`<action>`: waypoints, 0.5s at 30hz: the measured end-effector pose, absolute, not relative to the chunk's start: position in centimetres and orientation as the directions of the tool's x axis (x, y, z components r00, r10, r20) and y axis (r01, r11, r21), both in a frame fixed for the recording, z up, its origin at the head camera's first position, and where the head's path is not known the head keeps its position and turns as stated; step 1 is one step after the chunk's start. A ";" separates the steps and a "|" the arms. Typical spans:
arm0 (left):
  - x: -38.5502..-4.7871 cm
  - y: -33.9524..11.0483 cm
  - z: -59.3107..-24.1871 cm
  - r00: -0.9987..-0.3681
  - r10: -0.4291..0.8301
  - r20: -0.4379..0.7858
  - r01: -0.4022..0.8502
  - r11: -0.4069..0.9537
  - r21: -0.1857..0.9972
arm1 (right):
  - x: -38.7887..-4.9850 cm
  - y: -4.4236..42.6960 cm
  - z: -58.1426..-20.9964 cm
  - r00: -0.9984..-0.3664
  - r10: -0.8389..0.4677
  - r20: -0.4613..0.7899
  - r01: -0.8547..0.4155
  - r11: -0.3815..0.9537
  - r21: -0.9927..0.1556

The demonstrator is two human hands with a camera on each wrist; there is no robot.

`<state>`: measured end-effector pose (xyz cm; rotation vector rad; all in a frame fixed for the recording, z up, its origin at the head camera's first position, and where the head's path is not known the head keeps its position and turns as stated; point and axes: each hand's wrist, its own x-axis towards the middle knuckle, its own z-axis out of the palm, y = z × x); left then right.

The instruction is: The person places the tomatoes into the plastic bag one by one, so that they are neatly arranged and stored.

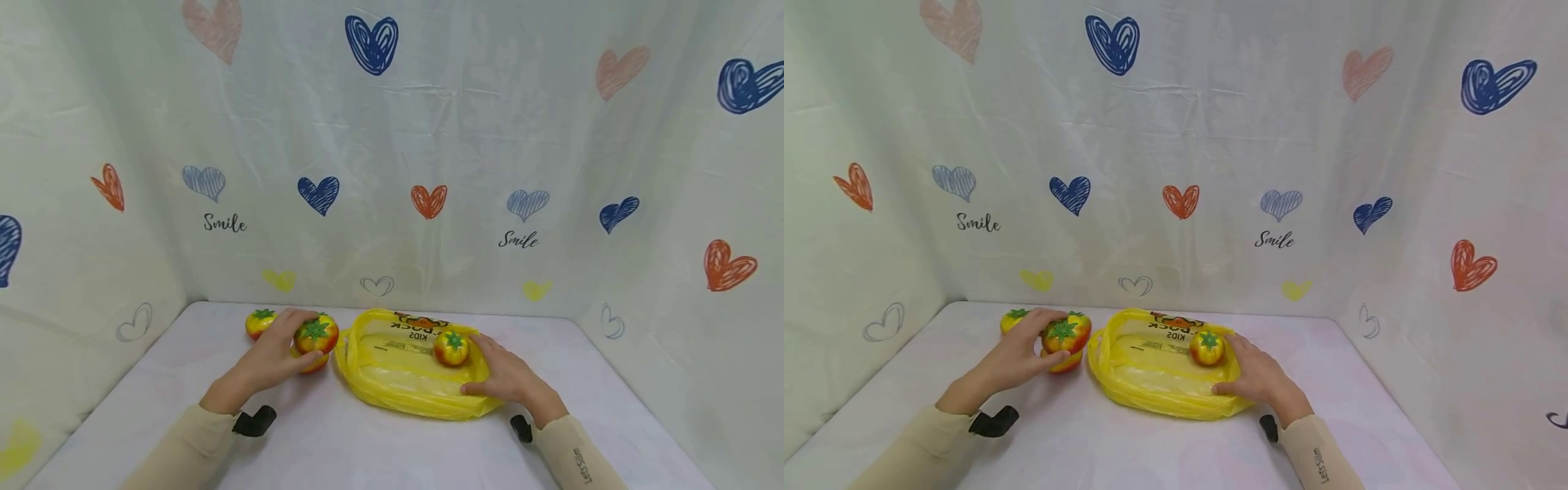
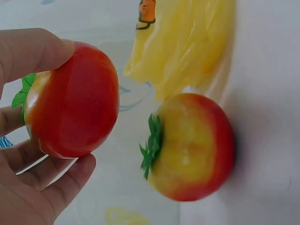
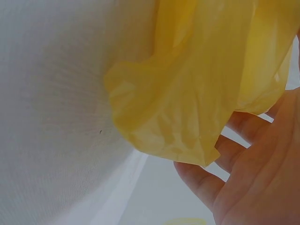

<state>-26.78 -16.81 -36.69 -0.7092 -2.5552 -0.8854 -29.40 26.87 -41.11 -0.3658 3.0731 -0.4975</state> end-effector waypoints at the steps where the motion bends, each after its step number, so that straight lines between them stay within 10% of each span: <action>1: -26.9 -16.6 -36.7 -0.817 0.344 0.463 0.557 0.678 0.480 | -29.4 26.9 -41.1 -0.973 -0.228 0.029 -0.225 0.924 -0.309; 15: -27.6 -13.5 -36.9 -0.807 0.390 0.444 0.584 0.643 0.496 | -29.2 26.9 -41.1 -0.967 -0.250 0.042 -0.251 0.921 -0.297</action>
